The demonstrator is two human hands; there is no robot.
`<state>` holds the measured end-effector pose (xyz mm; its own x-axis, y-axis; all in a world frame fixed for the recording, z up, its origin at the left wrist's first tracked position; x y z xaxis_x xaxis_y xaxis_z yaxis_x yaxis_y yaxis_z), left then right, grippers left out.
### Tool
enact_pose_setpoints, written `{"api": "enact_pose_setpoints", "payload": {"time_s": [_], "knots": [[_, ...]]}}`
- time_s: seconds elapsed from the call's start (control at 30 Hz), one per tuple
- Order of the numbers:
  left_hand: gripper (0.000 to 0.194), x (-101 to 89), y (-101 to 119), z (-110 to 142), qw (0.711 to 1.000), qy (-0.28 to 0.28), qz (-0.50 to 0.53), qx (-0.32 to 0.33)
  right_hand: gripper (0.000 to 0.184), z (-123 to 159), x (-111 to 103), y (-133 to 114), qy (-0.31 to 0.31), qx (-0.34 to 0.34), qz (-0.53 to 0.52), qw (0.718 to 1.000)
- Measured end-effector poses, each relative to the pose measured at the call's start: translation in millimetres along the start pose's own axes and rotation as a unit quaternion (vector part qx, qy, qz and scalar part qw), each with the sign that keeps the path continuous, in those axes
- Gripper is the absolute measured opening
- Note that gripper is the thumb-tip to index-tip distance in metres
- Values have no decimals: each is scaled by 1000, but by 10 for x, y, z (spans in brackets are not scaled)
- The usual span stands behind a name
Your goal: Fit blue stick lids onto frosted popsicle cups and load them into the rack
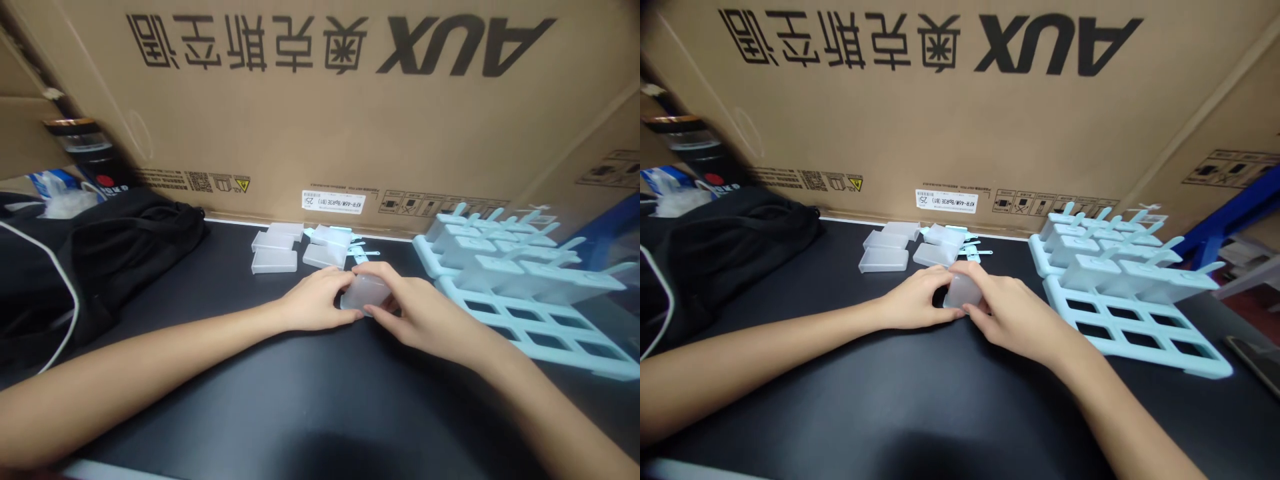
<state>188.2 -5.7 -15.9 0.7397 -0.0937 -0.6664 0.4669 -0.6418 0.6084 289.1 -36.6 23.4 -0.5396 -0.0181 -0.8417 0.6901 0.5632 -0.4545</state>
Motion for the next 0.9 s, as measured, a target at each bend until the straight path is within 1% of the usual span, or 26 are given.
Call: {"api": "enact_pose_setpoints", "payload": {"time_s": [0.07, 0.1, 0.13, 0.2, 0.27, 0.33, 0.4, 0.47, 0.5, 0.6, 0.67, 0.77, 0.83, 0.9], "knots": [[23, -80, -17, -17, 998, 39, 48, -24, 33, -6, -93, 15, 41, 1, -28, 999], [22, -136, -39, -24, 994, 67, 80, -41, 26, -13, -148, 54, 67, 10, -38, 997], [23, -194, -67, -27, 987, 98, 115, -57, 22, -22, -196, 109, 93, 22, -49, 994], [27, -289, -131, -19, 966, 155, 188, -85, 33, -50, -265, 253, 143, 47, -72, 986], [33, -352, -192, -1, 940, 199, 257, -101, 39, -94, -307, 387, 198, 49, -65, 977], [34, -384, -215, 13, 922, 221, 301, -100, 36, -150, -285, 458, 235, 20, 2, 972], [32, -410, -184, 21, 918, 229, 313, -79, 38, -220, -155, 482, 220, -14, 86, 972], [27, -410, -121, 21, 926, 217, 303, -57, 39, -279, 12, 489, 176, -33, 134, 975], [25, -401, -92, 20, 931, 206, 296, -50, 37, -297, 82, 483, 155, -38, 145, 977], [24, -354, -37, 15, 946, 169, 274, -46, 27, -311, 191, 441, 118, -45, 157, 979], [23, -315, -19, 5, 957, 145, 248, -45, 27, -305, 199, 441, 115, -37, 167, 979], [19, -167, -18, -13, 976, 71, 197, -60, 31, -294, 168, 497, 129, -12, 173, 976], [21, -62, -14, -13, 984, 18, 166, -65, 35, -290, 169, 531, 126, -4, 169, 978], [24, -11, 11, -14, 989, -9, 141, -52, 32, -287, 177, 548, 116, -3, 159, 980]]}}
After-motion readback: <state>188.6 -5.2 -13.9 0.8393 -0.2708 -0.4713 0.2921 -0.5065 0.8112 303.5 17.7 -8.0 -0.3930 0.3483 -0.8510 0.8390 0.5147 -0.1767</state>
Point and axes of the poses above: each hand's wrist, its own z-axis away from the middle knuckle, its own x-axis out of the palm, y = z × x, the point moved 9 cm from there along -z, towards the middle knuckle, and after that the axes turned 12 degrees about y, right-handed, at the moved point
